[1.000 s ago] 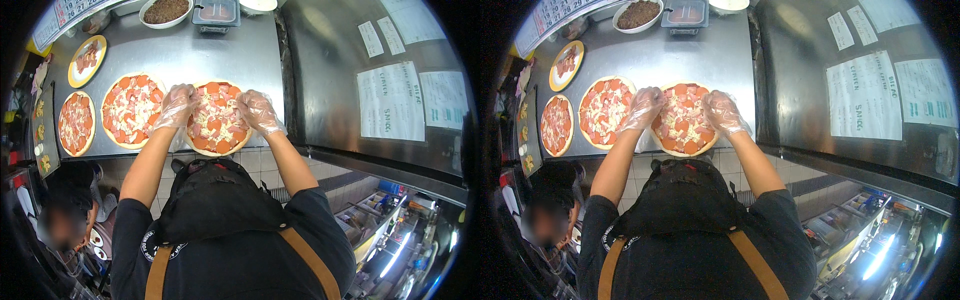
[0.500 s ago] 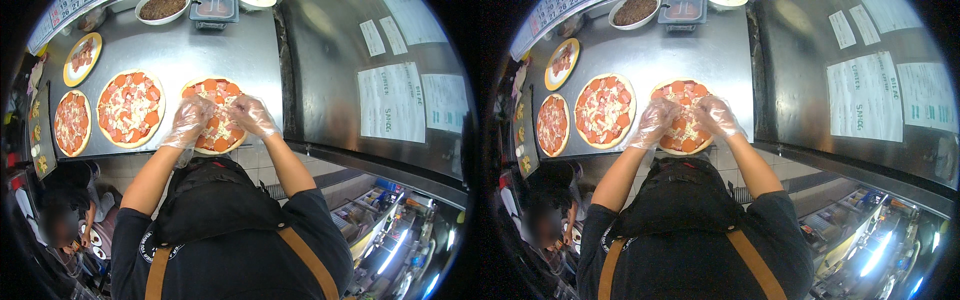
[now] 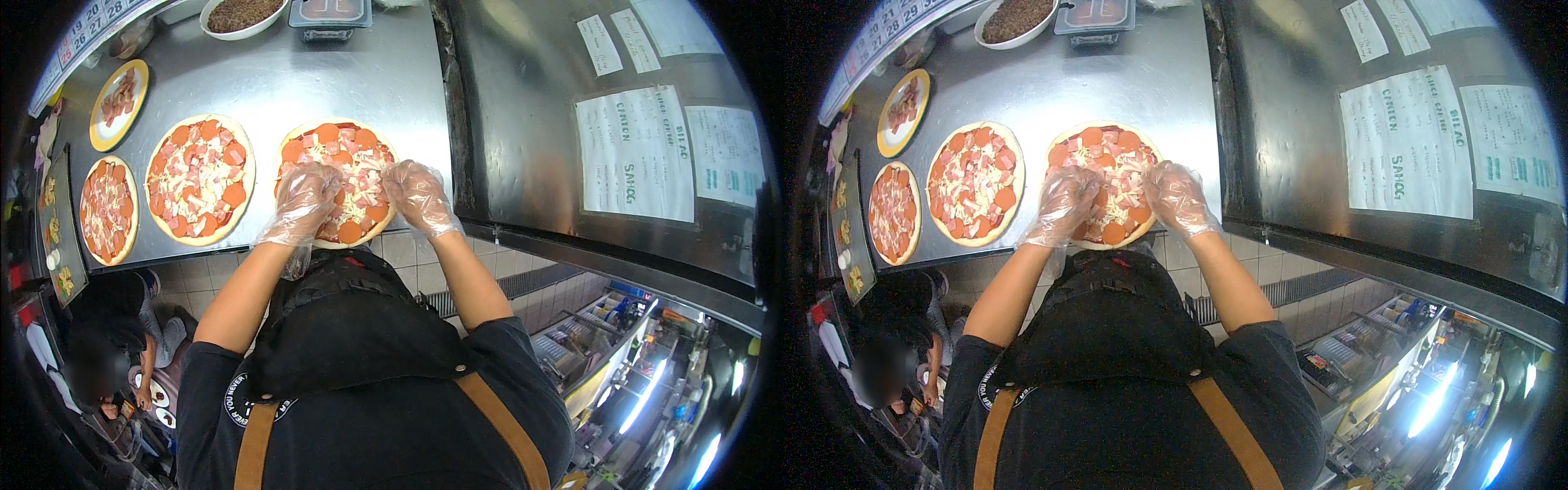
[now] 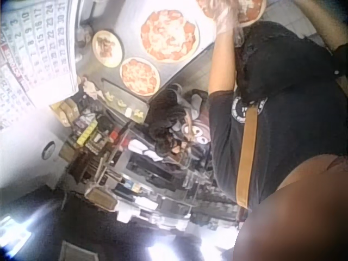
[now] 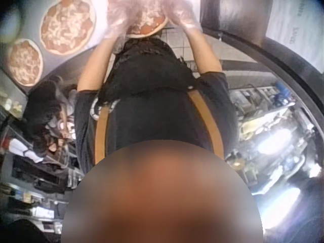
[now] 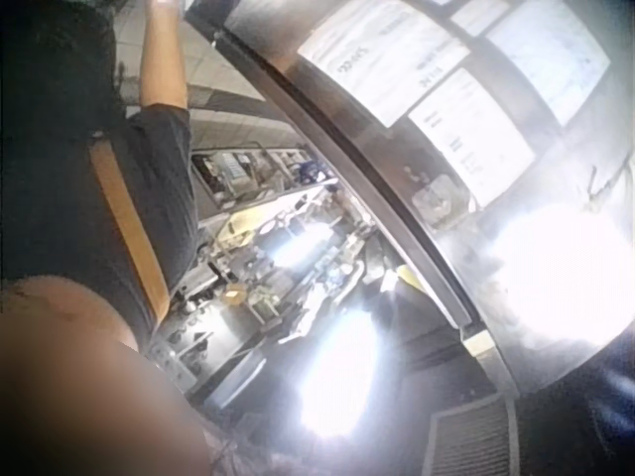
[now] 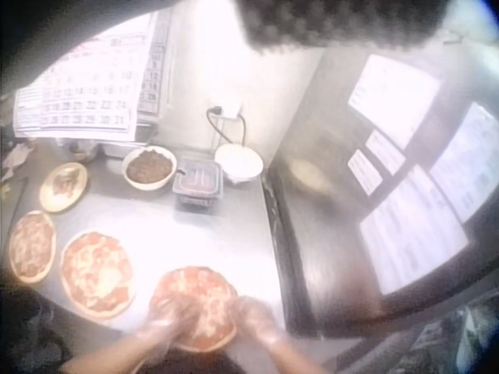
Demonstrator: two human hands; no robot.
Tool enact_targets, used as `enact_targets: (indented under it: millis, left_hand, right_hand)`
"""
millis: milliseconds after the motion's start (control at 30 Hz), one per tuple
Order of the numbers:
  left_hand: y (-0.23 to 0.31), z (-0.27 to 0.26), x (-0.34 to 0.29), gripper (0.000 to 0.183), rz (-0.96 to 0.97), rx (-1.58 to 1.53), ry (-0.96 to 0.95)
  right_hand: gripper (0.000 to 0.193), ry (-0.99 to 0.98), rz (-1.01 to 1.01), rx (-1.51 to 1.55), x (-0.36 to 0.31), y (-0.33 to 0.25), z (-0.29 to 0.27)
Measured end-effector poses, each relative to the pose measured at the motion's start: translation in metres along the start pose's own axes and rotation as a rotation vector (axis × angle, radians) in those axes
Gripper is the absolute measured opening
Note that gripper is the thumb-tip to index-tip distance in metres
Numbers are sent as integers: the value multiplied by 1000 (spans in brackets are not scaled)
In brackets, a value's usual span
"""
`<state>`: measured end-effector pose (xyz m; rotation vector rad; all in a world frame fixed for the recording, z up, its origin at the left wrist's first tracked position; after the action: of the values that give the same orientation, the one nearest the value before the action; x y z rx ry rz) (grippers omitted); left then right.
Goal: The person assembles three pizzas on a stainless steel counter. They place pepperoni slices and shredded cheese onto pizza bases that already have sauce. The person wears disposable gloves and handles the toppings by hand.
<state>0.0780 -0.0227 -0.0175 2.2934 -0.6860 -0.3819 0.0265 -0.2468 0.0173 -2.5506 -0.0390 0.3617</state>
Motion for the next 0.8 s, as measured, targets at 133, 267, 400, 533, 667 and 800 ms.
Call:
enact_targets:
  millis: [133, 267, 400, 533, 667, 800]
  left_hand:
    - [6, -8, -4, 24, -58, 90, -68]
    - [7, -8, -6, 23, -55, 95, -69]
    - [7, -9, -12, 22, -40, 96, -13]
    - [4, -9, -14, 24, -20, -40, 19]
    - [13, 2, -4, 27, -24, -430, -85]
    - [33, -4, -1, 30, -48, -527, -141]
  right_hand:
    - [25, 67, -102, -192, 1, -11, 19]
    - [34, 117, -54, -254, 8, -23, 37]
    - [35, 189, -124, -308, 18, -18, 57]
    - [29, 85, -36, 272, 8, -27, 37]
    - [23, -94, 89, 888, 4, -26, 22]
    - [25, -150, 91, 793, 1, -15, 18]
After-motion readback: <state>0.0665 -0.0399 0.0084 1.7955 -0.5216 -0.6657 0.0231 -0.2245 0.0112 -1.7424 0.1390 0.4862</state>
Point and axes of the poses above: each hand's wrist, its own x-axis towards the middle knuckle, its own z-axis out of the palm, y = z × x, the point moved 4 cm from there along x, towards the middle knuckle, and after that the axes turned 11 degrees about -y, right-handed, at the moved point
